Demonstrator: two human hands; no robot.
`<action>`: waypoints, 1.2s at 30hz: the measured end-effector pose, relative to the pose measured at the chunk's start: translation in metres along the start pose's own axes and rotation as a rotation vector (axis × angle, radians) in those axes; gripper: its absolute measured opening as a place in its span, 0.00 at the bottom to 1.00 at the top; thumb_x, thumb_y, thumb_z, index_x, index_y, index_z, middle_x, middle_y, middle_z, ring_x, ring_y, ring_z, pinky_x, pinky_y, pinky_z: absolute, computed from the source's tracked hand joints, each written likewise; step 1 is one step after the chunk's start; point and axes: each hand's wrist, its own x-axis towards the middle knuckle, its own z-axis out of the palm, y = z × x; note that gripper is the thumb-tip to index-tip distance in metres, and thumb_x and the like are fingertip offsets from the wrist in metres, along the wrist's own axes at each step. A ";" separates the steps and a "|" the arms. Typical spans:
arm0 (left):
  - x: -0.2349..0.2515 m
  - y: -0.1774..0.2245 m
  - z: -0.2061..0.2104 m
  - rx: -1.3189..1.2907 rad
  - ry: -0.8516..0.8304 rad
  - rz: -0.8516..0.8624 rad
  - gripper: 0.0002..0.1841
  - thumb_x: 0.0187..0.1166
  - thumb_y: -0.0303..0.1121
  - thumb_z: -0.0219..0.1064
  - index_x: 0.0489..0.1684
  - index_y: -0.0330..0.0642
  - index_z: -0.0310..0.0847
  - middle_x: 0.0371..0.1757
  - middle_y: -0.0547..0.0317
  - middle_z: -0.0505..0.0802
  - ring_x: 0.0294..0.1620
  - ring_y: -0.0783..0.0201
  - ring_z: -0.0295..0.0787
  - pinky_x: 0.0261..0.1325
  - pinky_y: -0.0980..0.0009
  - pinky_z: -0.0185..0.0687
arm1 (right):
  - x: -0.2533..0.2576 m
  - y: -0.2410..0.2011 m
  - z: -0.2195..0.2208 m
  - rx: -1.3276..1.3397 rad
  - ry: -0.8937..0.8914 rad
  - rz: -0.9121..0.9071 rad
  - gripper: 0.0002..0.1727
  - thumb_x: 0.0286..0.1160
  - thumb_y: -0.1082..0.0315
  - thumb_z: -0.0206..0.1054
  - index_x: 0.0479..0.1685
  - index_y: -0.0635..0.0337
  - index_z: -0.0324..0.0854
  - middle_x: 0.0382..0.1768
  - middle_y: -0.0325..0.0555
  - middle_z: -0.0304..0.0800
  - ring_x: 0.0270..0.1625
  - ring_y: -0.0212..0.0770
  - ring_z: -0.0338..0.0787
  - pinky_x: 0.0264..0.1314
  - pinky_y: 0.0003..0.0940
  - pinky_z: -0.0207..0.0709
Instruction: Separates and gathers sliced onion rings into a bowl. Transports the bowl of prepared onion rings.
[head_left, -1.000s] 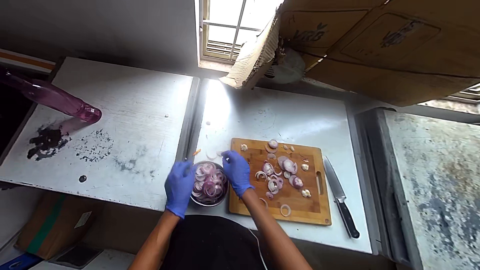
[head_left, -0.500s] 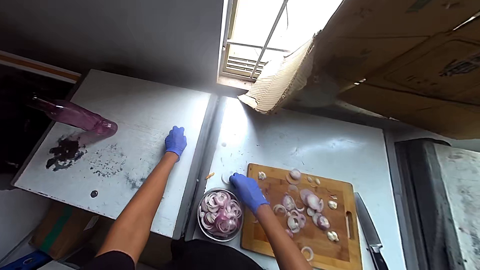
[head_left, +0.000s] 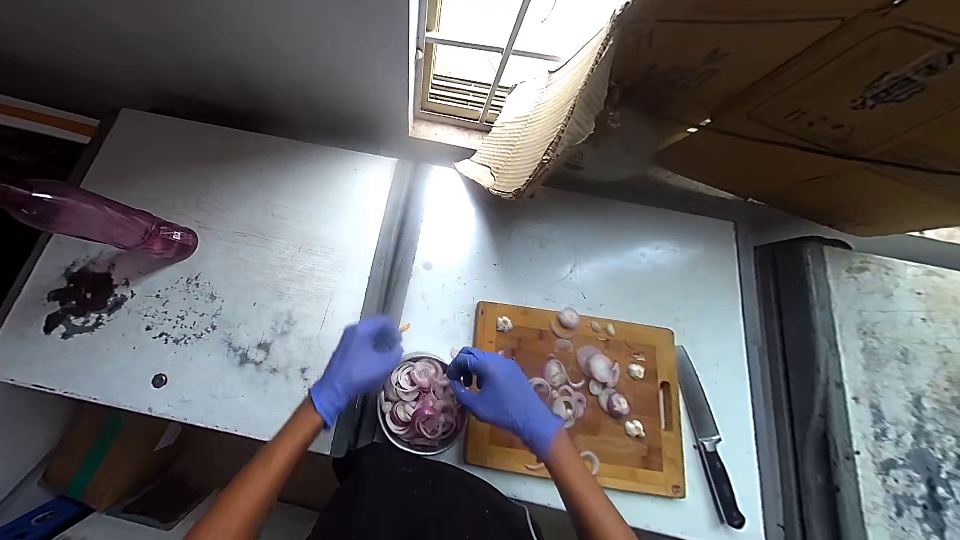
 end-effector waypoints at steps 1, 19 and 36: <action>-0.015 -0.004 0.014 -0.008 -0.050 -0.016 0.13 0.74 0.37 0.72 0.49 0.39 0.90 0.46 0.55 0.95 0.47 0.62 0.94 0.55 0.59 0.90 | 0.002 0.014 0.007 -0.037 0.064 0.026 0.12 0.77 0.63 0.66 0.49 0.56 0.92 0.46 0.48 0.93 0.47 0.48 0.92 0.53 0.53 0.83; -0.109 -0.021 0.083 -0.208 0.396 0.017 0.11 0.78 0.32 0.69 0.50 0.40 0.93 0.50 0.57 0.97 0.51 0.70 0.95 0.59 0.71 0.91 | 0.018 0.071 0.058 0.094 0.441 0.088 0.06 0.71 0.63 0.74 0.38 0.55 0.91 0.35 0.43 0.93 0.41 0.44 0.92 0.49 0.51 0.85; -0.130 0.020 0.133 -0.434 0.555 0.050 0.07 0.64 0.19 0.78 0.37 0.32 0.94 0.38 0.52 0.98 0.42 0.65 0.97 0.53 0.67 0.94 | -0.054 0.002 0.114 0.497 0.314 0.041 0.10 0.62 0.59 0.76 0.36 0.55 0.92 0.36 0.42 0.93 0.43 0.40 0.91 0.52 0.47 0.82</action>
